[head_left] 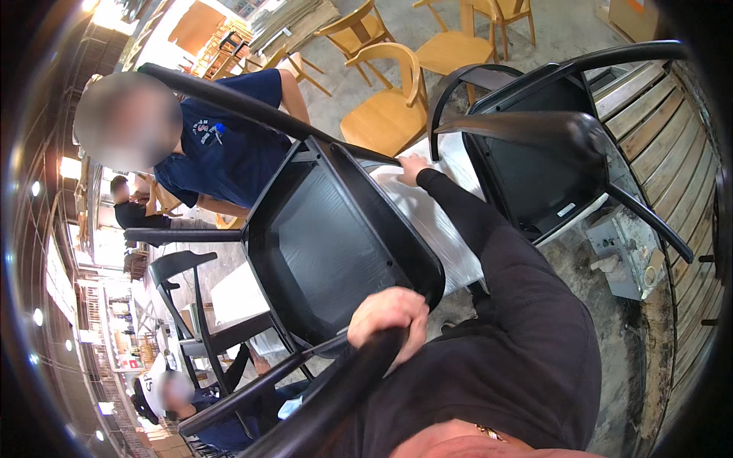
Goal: The person wipes the seat and backrest of black chairs using a white cloth. They lift and reposition chairs, wipe multiple surfaces, and place the chairs back on the floor. The task is performed one chair at a time in a furniture warehouse.
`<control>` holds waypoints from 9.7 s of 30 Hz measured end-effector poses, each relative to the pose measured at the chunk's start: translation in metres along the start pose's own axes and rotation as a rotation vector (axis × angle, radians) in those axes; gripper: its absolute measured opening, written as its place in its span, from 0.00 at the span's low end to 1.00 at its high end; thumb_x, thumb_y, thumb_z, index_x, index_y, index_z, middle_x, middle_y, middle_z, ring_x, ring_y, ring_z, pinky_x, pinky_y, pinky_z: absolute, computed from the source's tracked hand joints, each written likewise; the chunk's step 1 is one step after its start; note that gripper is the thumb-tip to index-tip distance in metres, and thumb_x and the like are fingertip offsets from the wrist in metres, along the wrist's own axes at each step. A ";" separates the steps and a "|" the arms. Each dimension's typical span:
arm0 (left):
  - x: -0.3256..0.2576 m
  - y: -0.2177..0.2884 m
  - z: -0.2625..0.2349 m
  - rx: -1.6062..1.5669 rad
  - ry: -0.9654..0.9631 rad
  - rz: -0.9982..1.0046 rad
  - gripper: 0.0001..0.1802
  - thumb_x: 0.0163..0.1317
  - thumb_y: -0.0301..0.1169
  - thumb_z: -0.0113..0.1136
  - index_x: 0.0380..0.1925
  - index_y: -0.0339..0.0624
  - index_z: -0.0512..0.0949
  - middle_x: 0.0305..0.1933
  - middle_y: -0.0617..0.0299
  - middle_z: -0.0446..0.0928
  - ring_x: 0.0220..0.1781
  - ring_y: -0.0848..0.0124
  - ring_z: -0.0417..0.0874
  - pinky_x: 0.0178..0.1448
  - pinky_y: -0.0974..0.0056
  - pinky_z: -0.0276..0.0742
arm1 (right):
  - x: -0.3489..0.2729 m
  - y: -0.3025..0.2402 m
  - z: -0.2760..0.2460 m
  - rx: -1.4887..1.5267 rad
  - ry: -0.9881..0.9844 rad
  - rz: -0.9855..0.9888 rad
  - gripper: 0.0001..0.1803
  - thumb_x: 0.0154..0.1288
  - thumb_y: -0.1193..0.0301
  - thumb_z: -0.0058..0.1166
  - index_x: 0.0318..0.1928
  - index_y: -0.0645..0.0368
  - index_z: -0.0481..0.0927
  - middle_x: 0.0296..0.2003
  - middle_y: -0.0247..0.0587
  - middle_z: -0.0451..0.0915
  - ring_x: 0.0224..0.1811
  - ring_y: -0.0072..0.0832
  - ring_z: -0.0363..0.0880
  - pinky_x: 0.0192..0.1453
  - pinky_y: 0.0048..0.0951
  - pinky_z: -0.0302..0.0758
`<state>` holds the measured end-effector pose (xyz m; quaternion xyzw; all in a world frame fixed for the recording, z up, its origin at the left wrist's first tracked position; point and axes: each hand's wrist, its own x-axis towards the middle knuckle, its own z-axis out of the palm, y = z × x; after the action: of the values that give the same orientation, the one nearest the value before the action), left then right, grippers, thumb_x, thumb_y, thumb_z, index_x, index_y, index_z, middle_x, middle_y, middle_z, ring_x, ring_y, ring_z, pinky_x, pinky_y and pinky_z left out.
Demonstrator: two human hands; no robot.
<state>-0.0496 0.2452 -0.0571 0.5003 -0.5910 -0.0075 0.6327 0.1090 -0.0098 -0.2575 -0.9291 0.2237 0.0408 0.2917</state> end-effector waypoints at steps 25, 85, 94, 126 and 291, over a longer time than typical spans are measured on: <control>-0.260 0.142 -0.056 0.168 0.248 -0.881 0.21 0.56 0.33 0.71 0.47 0.40 0.75 0.41 0.57 0.83 0.47 0.69 0.85 0.51 0.62 0.82 | -0.479 -0.159 -0.040 1.138 0.584 -0.826 0.13 0.63 0.88 0.53 0.34 0.58 0.65 0.25 0.33 0.71 0.23 0.18 0.74 0.28 0.21 0.72; -0.399 0.157 -0.060 -0.208 1.251 -0.714 0.08 0.72 0.33 0.57 0.48 0.54 0.71 0.74 0.65 0.64 0.68 0.60 0.72 0.67 0.44 0.71 | -0.507 0.031 0.058 0.522 0.399 -0.906 0.12 0.48 0.82 0.63 0.28 0.56 0.74 0.30 0.36 0.78 0.39 0.37 0.82 0.60 0.44 0.76; -0.403 0.162 -0.076 -0.211 1.222 -0.736 0.08 0.71 0.31 0.58 0.47 0.54 0.72 0.72 0.65 0.66 0.64 0.61 0.75 0.64 0.42 0.75 | -0.523 0.021 0.080 0.597 0.390 -0.801 0.12 0.49 0.82 0.63 0.29 0.57 0.72 0.31 0.37 0.76 0.41 0.36 0.81 0.65 0.46 0.73; -0.424 0.007 -0.292 0.813 0.092 -1.386 0.33 0.56 0.42 0.63 0.64 0.52 0.72 0.70 0.43 0.66 0.71 0.45 0.66 0.72 0.53 0.65 | -0.552 0.063 0.134 0.173 0.184 -0.050 0.47 0.58 0.71 0.65 0.75 0.58 0.54 0.52 0.51 0.80 0.50 0.37 0.83 0.58 0.34 0.76; -0.414 0.214 -0.158 -1.050 0.818 -1.756 0.23 0.73 0.44 0.50 0.60 0.40 0.70 0.31 0.62 0.73 0.22 0.71 0.73 0.27 0.62 0.73 | -0.464 -0.171 0.270 1.881 -0.857 0.245 0.31 0.75 0.49 0.42 0.65 0.59 0.70 0.57 0.45 0.79 0.59 0.39 0.78 0.64 0.45 0.74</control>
<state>-0.1792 0.6996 -0.1945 0.3799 0.3013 -0.5386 0.6891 -0.2170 0.4480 -0.2960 -0.2051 0.1356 0.2057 0.9472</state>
